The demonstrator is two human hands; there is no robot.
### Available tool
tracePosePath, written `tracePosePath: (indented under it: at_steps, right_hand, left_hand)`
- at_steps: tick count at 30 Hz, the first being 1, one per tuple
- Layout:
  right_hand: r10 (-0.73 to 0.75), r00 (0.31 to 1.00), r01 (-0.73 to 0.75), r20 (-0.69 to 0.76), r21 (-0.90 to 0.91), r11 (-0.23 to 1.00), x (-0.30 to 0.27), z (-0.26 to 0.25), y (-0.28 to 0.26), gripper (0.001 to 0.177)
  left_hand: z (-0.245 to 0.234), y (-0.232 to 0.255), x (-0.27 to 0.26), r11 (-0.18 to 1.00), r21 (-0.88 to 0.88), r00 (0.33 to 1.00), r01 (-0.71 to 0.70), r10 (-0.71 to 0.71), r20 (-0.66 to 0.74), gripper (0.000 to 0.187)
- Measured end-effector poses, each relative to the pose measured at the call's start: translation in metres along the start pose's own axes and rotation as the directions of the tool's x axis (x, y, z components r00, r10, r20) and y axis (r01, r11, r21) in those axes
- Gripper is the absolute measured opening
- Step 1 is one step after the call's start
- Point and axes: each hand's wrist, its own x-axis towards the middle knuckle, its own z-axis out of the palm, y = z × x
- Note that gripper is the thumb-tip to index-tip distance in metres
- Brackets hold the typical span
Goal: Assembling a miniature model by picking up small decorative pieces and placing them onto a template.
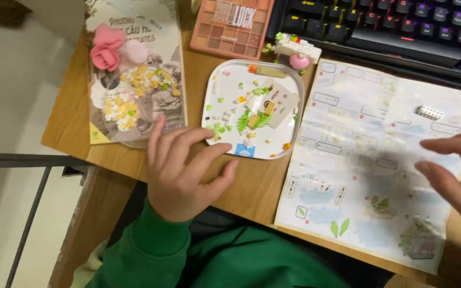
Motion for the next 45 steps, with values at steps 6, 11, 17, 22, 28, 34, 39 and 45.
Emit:
tracePosePath:
  at_steps: [6,11,17,22,28,34,39,45]
  right_hand:
    - [-0.553,0.831,0.551,-0.062,-0.048,0.833,-0.032,-0.01,-0.075,0.033]
    - [-0.656,0.755,0.654,0.003,-0.071,0.753,-0.02,0.0,-0.106,0.031]
    - [-0.759,0.644,0.765,0.099,-0.102,0.636,0.0,0.015,-0.118,0.04]
    - [-0.766,0.642,0.764,-0.025,-0.062,0.642,0.005,0.027,-0.116,0.031]
    - [-0.727,0.684,0.729,-0.06,0.015,0.685,0.007,0.035,-0.1,0.025]
    - [-0.724,0.684,0.726,-0.092,-0.012,0.687,-0.013,0.016,-0.108,0.023]
    - [-0.7,0.71,0.696,-0.071,-0.075,0.714,-0.033,0.008,-0.09,0.022]
    - [-0.689,0.722,0.691,-0.07,0.006,0.723,-0.049,0.005,-0.056,0.023]
  left_hand:
    - [-0.002,0.002,-0.009,0.999,-0.045,0.999,-0.005,0.004,-0.038,0.009]
    - [-0.005,0.007,-0.022,0.991,-0.131,0.999,-0.031,0.026,-0.037,0.014]
    - [-0.011,0.001,-0.027,0.968,-0.247,0.997,-0.047,0.03,-0.07,0.018]
    - [-0.028,-0.027,-0.034,0.994,-0.108,0.995,0.004,-0.014,-0.098,0.018]
    - [-0.042,-0.05,-0.032,0.976,0.138,0.984,0.167,-0.157,-0.081,0.015]
    - [-0.04,-0.05,-0.034,0.99,0.105,0.99,0.094,-0.082,-0.111,0.02]
    - [-0.038,-0.052,-0.042,0.992,0.087,0.991,0.092,-0.083,-0.105,0.018]
    - [-0.048,-0.039,-0.037,0.994,0.093,0.997,0.052,-0.046,-0.06,0.02]
